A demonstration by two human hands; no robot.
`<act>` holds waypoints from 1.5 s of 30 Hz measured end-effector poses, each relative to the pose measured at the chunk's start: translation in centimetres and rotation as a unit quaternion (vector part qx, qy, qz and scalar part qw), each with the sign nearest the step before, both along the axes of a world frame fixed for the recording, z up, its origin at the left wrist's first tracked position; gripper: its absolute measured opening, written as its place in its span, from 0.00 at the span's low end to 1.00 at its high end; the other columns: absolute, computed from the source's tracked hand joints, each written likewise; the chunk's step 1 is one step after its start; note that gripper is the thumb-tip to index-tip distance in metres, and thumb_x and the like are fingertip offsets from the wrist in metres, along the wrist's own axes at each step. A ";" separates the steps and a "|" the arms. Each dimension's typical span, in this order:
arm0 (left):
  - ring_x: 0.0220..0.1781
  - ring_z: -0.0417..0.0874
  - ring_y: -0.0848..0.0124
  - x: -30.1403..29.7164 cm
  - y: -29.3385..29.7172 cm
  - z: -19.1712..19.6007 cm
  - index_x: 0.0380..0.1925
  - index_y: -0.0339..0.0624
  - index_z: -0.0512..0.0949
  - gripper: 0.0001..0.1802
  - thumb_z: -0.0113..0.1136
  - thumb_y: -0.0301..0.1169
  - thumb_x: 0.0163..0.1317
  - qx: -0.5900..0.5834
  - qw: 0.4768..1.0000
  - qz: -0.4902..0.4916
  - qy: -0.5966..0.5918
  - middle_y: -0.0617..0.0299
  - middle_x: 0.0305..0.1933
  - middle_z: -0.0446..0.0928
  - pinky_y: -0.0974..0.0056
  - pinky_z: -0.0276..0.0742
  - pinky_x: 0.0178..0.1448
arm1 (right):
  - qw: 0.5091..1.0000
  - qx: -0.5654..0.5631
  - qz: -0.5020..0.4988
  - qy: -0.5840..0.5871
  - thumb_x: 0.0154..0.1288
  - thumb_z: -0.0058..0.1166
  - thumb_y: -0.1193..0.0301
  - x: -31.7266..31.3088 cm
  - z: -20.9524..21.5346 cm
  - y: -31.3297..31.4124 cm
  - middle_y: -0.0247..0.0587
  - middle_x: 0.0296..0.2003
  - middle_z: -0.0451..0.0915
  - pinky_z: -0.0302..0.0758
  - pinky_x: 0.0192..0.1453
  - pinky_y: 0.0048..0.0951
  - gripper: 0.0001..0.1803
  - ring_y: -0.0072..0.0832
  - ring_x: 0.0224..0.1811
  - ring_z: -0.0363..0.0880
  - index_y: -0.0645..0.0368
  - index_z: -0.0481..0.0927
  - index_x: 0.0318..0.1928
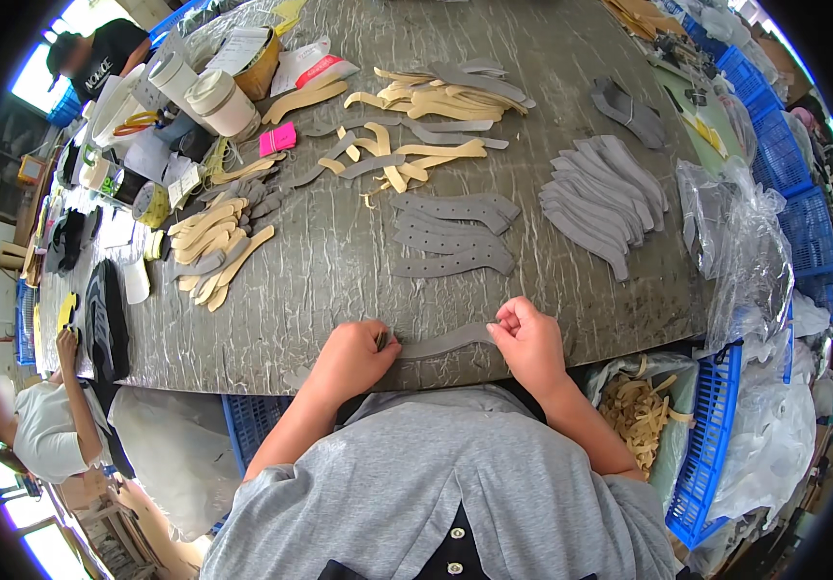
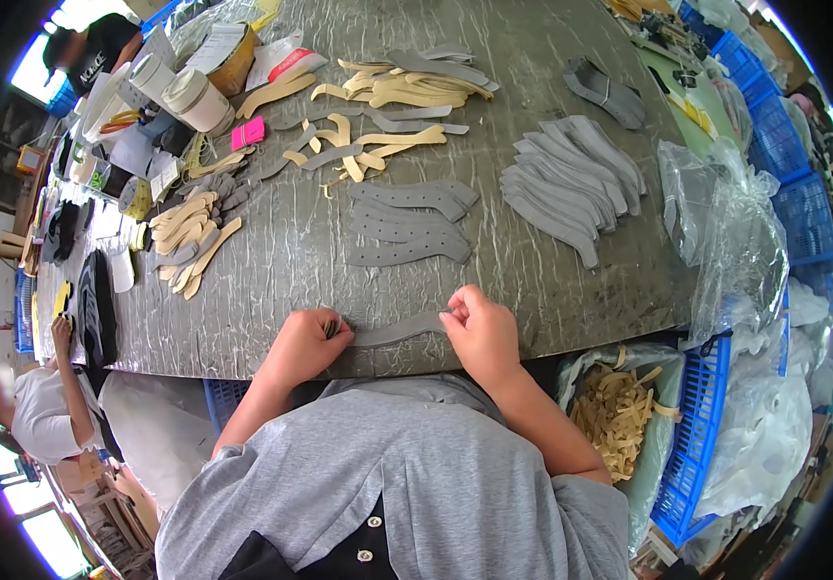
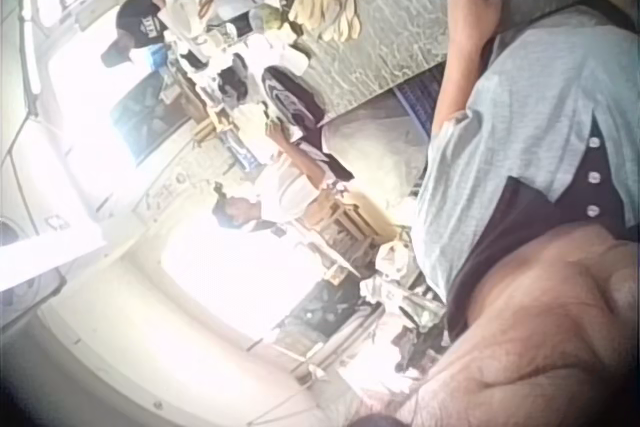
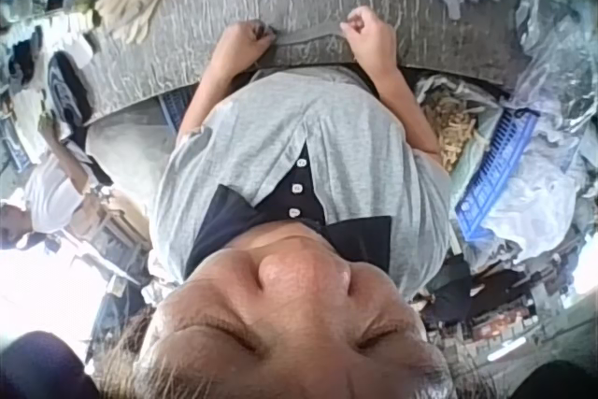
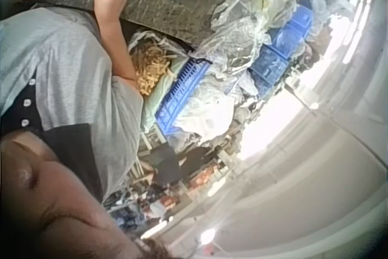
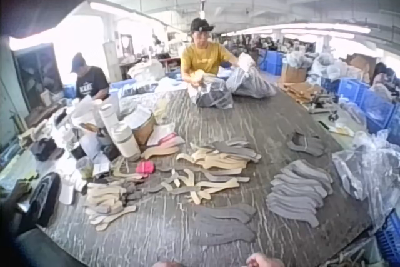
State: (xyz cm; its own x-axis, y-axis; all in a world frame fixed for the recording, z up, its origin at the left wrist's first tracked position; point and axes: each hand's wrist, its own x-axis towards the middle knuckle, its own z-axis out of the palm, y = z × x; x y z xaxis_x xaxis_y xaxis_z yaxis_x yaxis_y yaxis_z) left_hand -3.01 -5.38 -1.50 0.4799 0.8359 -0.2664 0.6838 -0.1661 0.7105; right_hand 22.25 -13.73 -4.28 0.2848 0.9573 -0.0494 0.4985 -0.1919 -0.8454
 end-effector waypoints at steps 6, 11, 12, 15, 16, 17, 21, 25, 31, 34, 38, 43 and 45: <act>0.27 0.83 0.50 0.1 0.0 0.2 0.26 0.33 0.80 0.10 0.66 0.30 0.55 0.013 1.000 -0.008 0.012 0.45 0.25 0.79 0.57 0.76 0.33 | 0.984 -0.004 0.019 -0.175 0.53 0.67 0.76 -0.6 0.7 -0.1 0.40 0.38 0.82 0.77 0.37 0.31 0.10 0.28 0.35 0.80 0.61 0.77 0.34; 0.29 0.82 0.47 0.3 -0.3 0.0 0.27 0.34 0.81 0.09 0.66 0.30 0.54 0.038 0.999 -0.015 0.014 0.44 0.25 0.79 0.55 0.76 0.33 | 0.950 0.075 0.152 -0.261 0.56 0.63 0.71 -0.9 -0.5 -0.6 0.41 0.58 0.76 0.73 0.58 0.41 0.14 0.37 0.60 0.75 0.58 0.81 0.44; 0.29 0.82 0.47 0.3 -0.3 0.0 0.28 0.34 0.81 0.09 0.66 0.31 0.54 0.039 0.999 -0.016 0.019 0.44 0.25 0.78 0.55 0.76 0.33 | 0.915 0.148 0.249 -0.280 0.60 0.60 0.70 -1.4 0.0 -0.5 0.41 0.61 0.75 0.70 0.63 0.42 0.16 0.38 0.63 0.73 0.60 0.80 0.48; 0.29 0.82 0.47 0.2 -0.3 -0.1 0.28 0.34 0.81 0.10 0.67 0.31 0.54 0.050 0.998 -0.021 0.025 0.44 0.25 0.78 0.54 0.76 0.33 | 0.868 0.157 0.381 -0.278 0.65 0.55 0.67 -2.0 0.0 -0.7 0.40 0.66 0.72 0.61 0.73 0.44 0.21 0.37 0.71 0.65 0.61 0.77 0.57; 0.29 0.81 0.46 0.1 -0.3 -0.1 0.28 0.34 0.81 0.10 0.67 0.31 0.53 0.054 0.998 -0.023 0.026 0.44 0.25 0.78 0.53 0.76 0.33 | 0.867 0.126 0.399 -0.270 0.65 0.53 0.67 -2.1 -0.2 -1.0 0.39 0.67 0.71 0.57 0.76 0.45 0.23 0.36 0.74 0.61 0.61 0.76 0.60; 0.30 0.81 0.46 0.2 -0.4 0.1 0.28 0.34 0.81 0.10 0.66 0.32 0.54 0.048 0.998 -0.022 0.028 0.44 0.25 0.79 0.52 0.76 0.35 | 0.874 0.120 0.390 -0.264 0.64 0.56 0.65 -1.9 -0.3 -1.3 0.40 0.67 0.70 0.56 0.76 0.45 0.25 0.37 0.74 0.61 0.61 0.76 0.60; 0.30 0.81 0.45 0.2 -0.7 0.3 0.28 0.34 0.81 0.11 0.65 0.33 0.55 0.049 0.998 -0.024 0.035 0.43 0.25 0.78 0.51 0.76 0.34 | 0.880 0.101 0.359 -0.293 0.61 0.60 0.62 -1.3 -0.8 -2.2 0.42 0.68 0.68 0.56 0.76 0.46 0.29 0.37 0.75 0.60 0.60 0.75 0.62; 0.28 0.81 0.45 0.2 0.0 0.1 0.29 0.34 0.81 0.12 0.65 0.34 0.55 0.033 0.997 -0.053 0.047 0.42 0.25 0.78 0.52 0.75 0.32 | 0.878 0.099 0.354 -0.307 0.59 0.62 0.60 -1.5 -1.0 -2.4 0.43 0.69 0.67 0.56 0.75 0.48 0.31 0.39 0.74 0.61 0.55 0.76 0.62; 0.30 0.81 0.44 0.5 0.3 0.3 0.30 0.34 0.80 0.12 0.64 0.35 0.56 0.051 0.990 -0.087 0.094 0.43 0.26 0.79 0.50 0.75 0.35 | 0.887 0.098 0.342 -0.293 0.60 0.62 0.59 -2.6 1.0 -1.8 0.43 0.66 0.70 0.59 0.71 0.52 0.27 0.38 0.72 0.64 0.44 0.77 0.62; 0.33 0.81 0.46 0.3 -0.5 -0.5 0.31 0.34 0.80 0.09 0.64 0.31 0.57 0.146 0.986 -0.080 0.034 0.45 0.31 0.81 0.52 0.76 0.38 | 0.912 0.135 0.297 -0.250 0.60 0.61 0.60 -2.6 0.0 -1.8 0.42 0.62 0.74 0.58 0.71 0.52 0.24 0.37 0.69 0.67 0.45 0.79 0.58; 0.31 0.81 0.56 1.6 -1.1 0.9 0.35 0.34 0.80 0.06 0.63 0.25 0.60 0.077 0.992 -0.023 -0.101 0.51 0.32 0.80 0.58 0.76 0.39 | 0.929 0.191 0.193 -0.252 0.61 0.61 0.65 -3.4 1.9 -0.2 0.34 0.47 0.81 0.59 0.67 0.49 0.16 0.34 0.54 0.77 0.47 0.82 0.51; 0.24 0.76 0.70 2.8 0.1 0.8 0.48 0.34 0.77 0.12 0.60 0.27 0.66 -0.016 0.967 0.049 -0.248 0.62 0.25 0.74 0.65 0.74 0.30 | 0.913 0.207 0.120 -0.331 0.59 0.57 0.71 0.5 3.2 2.7 0.26 0.26 0.76 0.63 0.52 0.43 0.06 0.29 0.35 0.76 0.48 0.83 0.38; 0.23 0.70 0.77 2.3 1.3 2.0 0.53 0.33 0.73 0.23 0.56 0.42 0.70 -0.136 0.929 0.049 -0.342 0.66 0.26 0.71 0.71 0.69 0.27 | 0.904 0.160 0.032 -0.395 0.60 0.55 0.72 4.5 4.1 3.8 0.28 0.27 0.77 0.63 0.54 0.44 0.08 0.31 0.37 0.76 0.48 0.84 0.39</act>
State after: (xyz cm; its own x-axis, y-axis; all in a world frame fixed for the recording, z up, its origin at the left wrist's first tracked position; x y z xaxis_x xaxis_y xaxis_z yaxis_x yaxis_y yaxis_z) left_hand -0.69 -4.07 0.53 0.5392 0.8311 -0.1360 0.0601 0.1231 0.9906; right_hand 26.74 -9.88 -0.19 0.0540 0.9020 0.4283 0.9727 0.0496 -0.2269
